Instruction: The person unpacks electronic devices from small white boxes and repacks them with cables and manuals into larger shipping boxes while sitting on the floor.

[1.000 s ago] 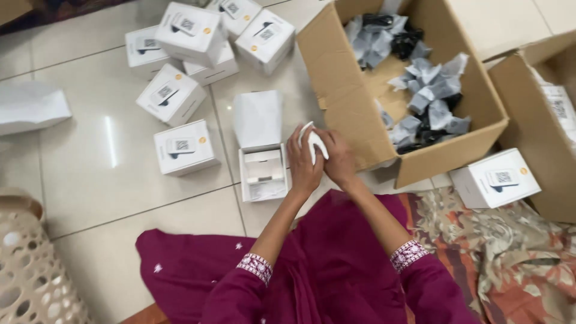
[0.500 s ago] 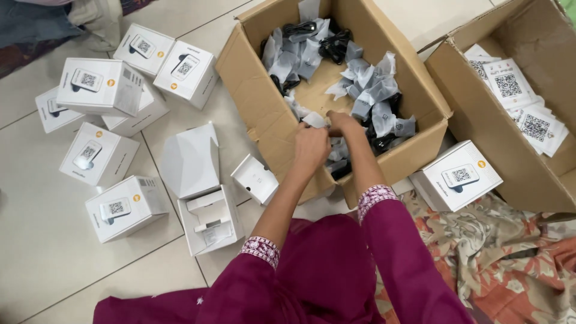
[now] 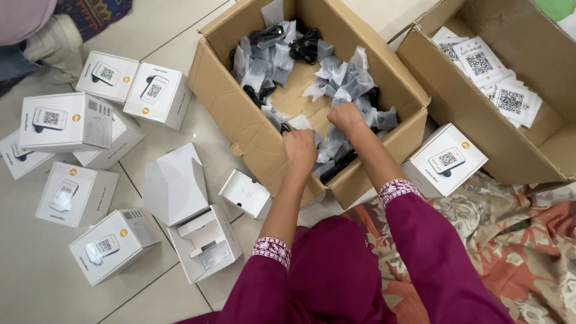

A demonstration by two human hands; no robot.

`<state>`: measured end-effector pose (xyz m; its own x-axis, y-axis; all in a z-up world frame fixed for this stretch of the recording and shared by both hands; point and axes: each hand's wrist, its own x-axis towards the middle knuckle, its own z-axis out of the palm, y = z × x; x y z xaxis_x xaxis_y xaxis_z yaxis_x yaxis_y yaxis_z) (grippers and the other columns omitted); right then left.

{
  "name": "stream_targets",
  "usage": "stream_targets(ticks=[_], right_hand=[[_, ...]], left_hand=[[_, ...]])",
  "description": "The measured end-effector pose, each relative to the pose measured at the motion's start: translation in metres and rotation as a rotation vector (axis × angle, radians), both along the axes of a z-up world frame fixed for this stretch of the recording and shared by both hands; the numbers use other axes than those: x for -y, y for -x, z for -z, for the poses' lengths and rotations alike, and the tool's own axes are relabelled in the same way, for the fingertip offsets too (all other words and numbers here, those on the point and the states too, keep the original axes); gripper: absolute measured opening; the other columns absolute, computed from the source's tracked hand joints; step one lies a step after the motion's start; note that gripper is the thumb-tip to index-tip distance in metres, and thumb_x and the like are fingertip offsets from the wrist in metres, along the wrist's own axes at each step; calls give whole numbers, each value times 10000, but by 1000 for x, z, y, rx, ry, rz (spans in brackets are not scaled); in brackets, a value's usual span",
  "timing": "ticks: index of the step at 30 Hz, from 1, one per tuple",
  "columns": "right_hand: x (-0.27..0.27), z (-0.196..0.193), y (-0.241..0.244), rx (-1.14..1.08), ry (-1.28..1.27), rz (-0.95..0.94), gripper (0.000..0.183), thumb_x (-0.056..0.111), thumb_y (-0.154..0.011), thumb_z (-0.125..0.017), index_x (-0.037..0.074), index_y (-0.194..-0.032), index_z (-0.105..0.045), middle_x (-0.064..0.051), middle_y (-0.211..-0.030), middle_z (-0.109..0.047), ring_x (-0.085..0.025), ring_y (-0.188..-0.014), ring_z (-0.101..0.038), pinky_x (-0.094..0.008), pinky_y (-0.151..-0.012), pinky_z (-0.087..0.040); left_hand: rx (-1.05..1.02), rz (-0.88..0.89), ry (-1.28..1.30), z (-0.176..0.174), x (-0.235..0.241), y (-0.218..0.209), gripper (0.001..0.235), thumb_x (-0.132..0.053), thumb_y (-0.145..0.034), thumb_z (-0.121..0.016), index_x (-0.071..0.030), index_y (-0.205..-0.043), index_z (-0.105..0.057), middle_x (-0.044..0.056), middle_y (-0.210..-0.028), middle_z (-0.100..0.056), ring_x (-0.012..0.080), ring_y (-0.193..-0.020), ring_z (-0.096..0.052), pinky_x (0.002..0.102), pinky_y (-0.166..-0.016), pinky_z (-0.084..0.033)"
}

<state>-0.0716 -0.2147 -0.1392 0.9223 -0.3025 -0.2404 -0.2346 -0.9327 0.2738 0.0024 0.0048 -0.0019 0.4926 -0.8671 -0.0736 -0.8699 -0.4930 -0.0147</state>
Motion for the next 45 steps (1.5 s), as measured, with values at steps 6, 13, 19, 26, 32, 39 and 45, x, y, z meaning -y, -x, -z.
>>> stream_targets(ticks=[6, 13, 19, 26, 32, 39, 45], right_hand=[[-46, -169, 24, 653, -404, 285, 149, 189, -897, -737, 53, -955, -757, -204, -821, -731, -376, -763, -697, -478, -653, -539], [-100, -241, 54, 1032, -1109, 284, 150, 101, -1046, -702, 28, -1156, -771, -61, -889, -700, -83, -786, -608, -275, -669, -493], [-241, -304, 26, 965, -1125, 232, 193, 119, -1023, -690, 63, -1192, -761, -23, -1026, -726, -113, -874, -674, -299, -651, -509], [-399, -224, -49, 687, -405, -524, 249, 216, -794, -829, 130, -1026, -794, 6, -992, -714, -229, -1034, -612, -416, -911, -457], [-472, -148, -85, 498, -483, -434, 196, 233, -737, -835, 145, -909, -801, -16, -957, -672, -232, -1044, -579, -404, -889, -437], [-473, -163, -78, 646, -596, -383, 334, 271, -754, -834, 97, -1026, -745, -61, -1019, -635, -274, -1042, -562, -433, -864, -421], [-346, -235, -32, 995, -484, -207, 308, 187, -862, -774, 110, -1155, -718, -91, -1085, -630, -306, -1054, -568, -451, -879, -440]], left_hand=[[-226, -37, 302, -56, -13, 1, 559, -342, -749, -850, -66, -1190, -645, 137, -1075, -720, 312, -1045, -680, 433, -858, -524], [-502, 261, 1037, -73, -57, -1, 890, -307, -678, -889, -16, -1432, -517, 218, -1242, -646, 411, -1092, -612, 482, -933, -503], [-1092, -74, 1009, -74, -186, -26, 312, -153, -940, -730, -48, -1233, -723, 121, -1059, -755, 191, -912, -722, 302, -767, -598], [-960, -387, 797, -55, -374, -63, 476, -202, -902, -772, -50, -1334, -643, 143, -1049, -751, 247, -883, -719, 352, -769, -575], [-629, -554, 887, 0, -456, -68, 616, -179, -834, -797, -96, -1399, -566, 129, -1301, -603, 249, -1017, -687, 370, -791, -569], [-637, -537, 807, -10, -438, -58, 488, -172, -882, -755, -127, -1348, -616, 119, -1302, -596, 273, -1070, -685, 401, -905, -556], [-558, -216, 841, -93, -274, -33, 539, -135, -899, -714, -134, -1421, -577, 132, -1369, -564, 352, -1263, -543, 441, -1008, -493]])
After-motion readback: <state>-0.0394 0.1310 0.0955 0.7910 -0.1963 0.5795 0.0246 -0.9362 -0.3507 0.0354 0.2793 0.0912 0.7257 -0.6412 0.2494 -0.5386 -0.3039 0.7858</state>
